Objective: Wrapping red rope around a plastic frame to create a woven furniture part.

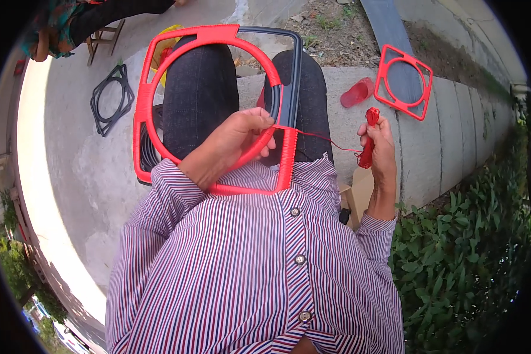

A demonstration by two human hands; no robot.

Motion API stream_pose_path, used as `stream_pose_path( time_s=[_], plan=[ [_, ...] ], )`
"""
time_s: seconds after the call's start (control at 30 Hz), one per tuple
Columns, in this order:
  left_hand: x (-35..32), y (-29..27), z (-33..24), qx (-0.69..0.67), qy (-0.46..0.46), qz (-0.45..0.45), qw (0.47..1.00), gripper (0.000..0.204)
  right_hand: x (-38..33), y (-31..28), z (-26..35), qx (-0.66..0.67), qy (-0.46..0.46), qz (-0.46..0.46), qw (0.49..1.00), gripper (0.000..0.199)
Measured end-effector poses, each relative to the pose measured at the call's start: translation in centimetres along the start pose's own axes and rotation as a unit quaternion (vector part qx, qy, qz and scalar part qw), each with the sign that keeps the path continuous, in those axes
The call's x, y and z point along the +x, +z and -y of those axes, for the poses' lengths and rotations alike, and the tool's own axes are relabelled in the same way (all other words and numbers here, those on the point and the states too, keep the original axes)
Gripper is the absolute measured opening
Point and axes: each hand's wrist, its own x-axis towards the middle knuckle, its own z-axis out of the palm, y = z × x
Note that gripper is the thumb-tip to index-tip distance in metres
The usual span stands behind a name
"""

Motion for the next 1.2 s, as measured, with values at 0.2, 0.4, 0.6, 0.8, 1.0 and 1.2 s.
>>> stream_pose_path(
  time_s=[0.2, 0.4, 0.6, 0.8, 1.0, 1.2],
  plan=[
    [0.7, 0.7, 0.9, 0.046, 0.211, -0.102, 0.971, 0.033, 0.7, 11.0, 5.2, -0.416, -0.37, 0.148, 0.817, 0.03],
    [1.0, 0.5, 1.7, 0.114, 0.237, -0.113, 0.958, 0.027, 1.1, 13.1, 2.5, -0.395, -0.452, 0.044, 0.799, 0.035],
    [1.0, 0.3, 1.2, 0.085, 0.111, -0.138, 0.981, 0.016, -0.9, 10.4, 0.0, -0.469, -0.354, 0.06, 0.807, 0.024],
    [0.8, 1.5, 0.1, 0.052, -0.035, -0.061, 0.996, 0.015, -1.0, 11.5, -1.5, -0.427, -0.345, 0.106, 0.829, 0.027],
    [1.1, 0.8, 0.7, 0.035, 0.022, -0.109, 0.993, 0.027, -2.4, 7.3, -0.5, 0.065, -0.174, 0.075, 0.98, 0.019],
    [1.0, 0.7, 0.9, -0.036, 0.053, -0.054, 0.996, 0.03, -4.9, 3.6, 3.6, 0.295, -0.113, 0.255, 0.914, 0.022]
  ],
)
